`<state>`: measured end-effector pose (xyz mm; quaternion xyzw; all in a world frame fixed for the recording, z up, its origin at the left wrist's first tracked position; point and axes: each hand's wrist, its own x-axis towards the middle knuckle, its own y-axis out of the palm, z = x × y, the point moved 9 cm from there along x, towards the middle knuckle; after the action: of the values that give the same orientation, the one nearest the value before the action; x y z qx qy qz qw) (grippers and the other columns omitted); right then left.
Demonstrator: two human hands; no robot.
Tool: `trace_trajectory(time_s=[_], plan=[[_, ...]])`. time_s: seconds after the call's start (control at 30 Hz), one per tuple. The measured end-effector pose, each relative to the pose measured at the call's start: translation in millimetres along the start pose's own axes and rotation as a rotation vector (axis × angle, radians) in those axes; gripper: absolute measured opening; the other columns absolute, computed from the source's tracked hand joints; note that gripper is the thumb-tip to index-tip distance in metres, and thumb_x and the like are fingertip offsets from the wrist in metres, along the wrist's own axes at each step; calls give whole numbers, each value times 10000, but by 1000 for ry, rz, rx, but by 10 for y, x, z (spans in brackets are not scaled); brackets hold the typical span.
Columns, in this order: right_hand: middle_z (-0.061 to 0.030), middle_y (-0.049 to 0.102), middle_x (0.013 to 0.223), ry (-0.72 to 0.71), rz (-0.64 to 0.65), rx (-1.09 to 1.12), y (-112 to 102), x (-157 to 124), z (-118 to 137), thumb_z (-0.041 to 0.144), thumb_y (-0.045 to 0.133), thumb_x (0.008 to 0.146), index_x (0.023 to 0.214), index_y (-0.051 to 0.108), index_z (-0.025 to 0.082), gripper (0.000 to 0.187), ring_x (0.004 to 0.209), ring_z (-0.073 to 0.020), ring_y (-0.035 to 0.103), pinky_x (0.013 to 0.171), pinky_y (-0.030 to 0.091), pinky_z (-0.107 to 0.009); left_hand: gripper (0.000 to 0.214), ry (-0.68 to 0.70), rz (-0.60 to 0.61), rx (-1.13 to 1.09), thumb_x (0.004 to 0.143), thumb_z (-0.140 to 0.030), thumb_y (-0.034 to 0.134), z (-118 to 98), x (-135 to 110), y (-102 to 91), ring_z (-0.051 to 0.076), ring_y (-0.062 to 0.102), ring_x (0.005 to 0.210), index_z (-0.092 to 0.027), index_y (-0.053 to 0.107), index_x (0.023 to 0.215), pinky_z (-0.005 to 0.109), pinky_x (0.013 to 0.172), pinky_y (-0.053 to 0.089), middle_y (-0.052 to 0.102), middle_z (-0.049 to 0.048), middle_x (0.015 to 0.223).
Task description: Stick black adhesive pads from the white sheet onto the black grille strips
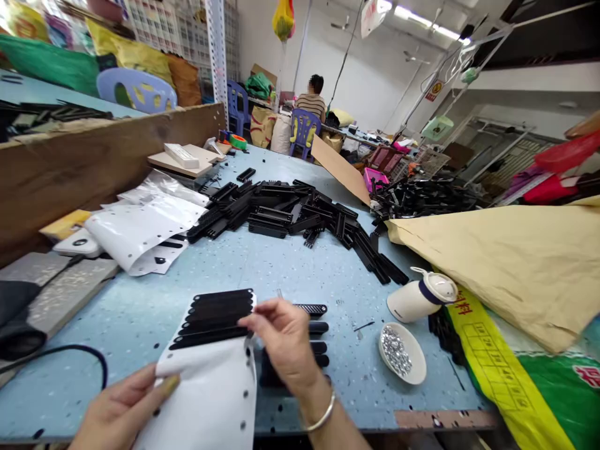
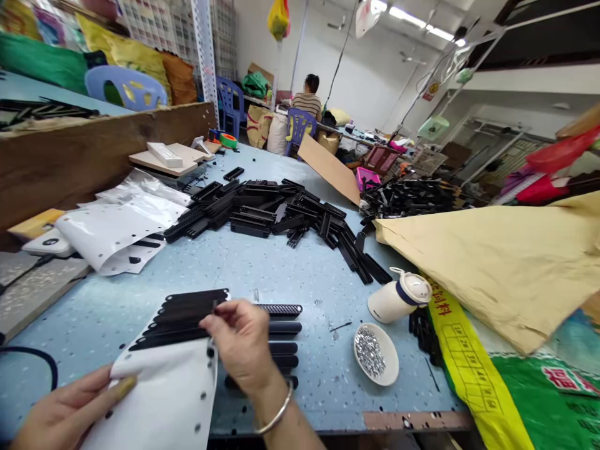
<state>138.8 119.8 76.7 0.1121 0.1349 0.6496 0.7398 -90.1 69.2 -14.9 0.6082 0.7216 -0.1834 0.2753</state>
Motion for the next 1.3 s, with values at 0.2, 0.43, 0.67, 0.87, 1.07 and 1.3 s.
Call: trace_trajectory(time_s=[0.2, 0.43, 0.67, 0.87, 1.07, 1.3], plan=[[-19, 684, 749, -340, -84, -462, -792, 205, 960, 211, 763, 734, 862, 760, 179, 132, 605, -128, 597, 568, 493, -267, 524, 562, -368, 1039, 778, -415, 599, -1017, 128, 22, 255, 652, 642, -188, 593, 1250, 280, 563, 478, 727, 30, 747], [-26, 670, 688, -478, 220, -937, -490, -87, 599, 217, 703, 813, 882, 768, 203, 96, 603, -147, 591, 564, 456, -274, 405, 751, -26, 585, 665, -489, 760, -927, -203, 876, 207, 641, 667, -199, 713, 945, 269, 618, 511, 742, 46, 827], [-43, 661, 714, -544, 296, -1052, -445, -265, 451, 210, 651, 854, 932, 724, 171, 114, 630, -178, 597, 585, 462, -303, 291, 244, 512, 119, 722, -417, 730, -455, -97, 1737, 92, 517, 447, -146, 641, 666, 181, 448, 325, 648, 18, 517], [-71, 681, 804, -628, 205, -1026, -764, -253, 548, 133, 613, 872, 1011, 708, 163, 171, 719, -194, 611, 642, 496, -332, 263, 117, 567, 9, 749, -371, 742, -381, 53, 1788, 79, 553, 472, -129, 645, 715, 166, 455, 345, 691, 45, 610], [-67, 662, 751, -611, 187, -1021, -860, -170, 497, 145, 574, 897, 1000, 717, 169, 178, 683, -192, 594, 610, 499, -337, 271, 154, 478, 99, 717, -394, 747, -410, 192, 1769, 111, 575, 459, -132, 685, 736, 185, 406, 342, 691, 48, 599], [-62, 706, 811, -518, 176, -1042, -1223, 153, 506, 201, 634, 872, 935, 742, 202, 125, 727, -192, 645, 655, 533, -329, 244, 502, 121, 378, 649, -317, 760, -622, 399, 1518, 191, 663, 628, -186, 755, 855, 271, 586, 510, 740, 34, 707]])
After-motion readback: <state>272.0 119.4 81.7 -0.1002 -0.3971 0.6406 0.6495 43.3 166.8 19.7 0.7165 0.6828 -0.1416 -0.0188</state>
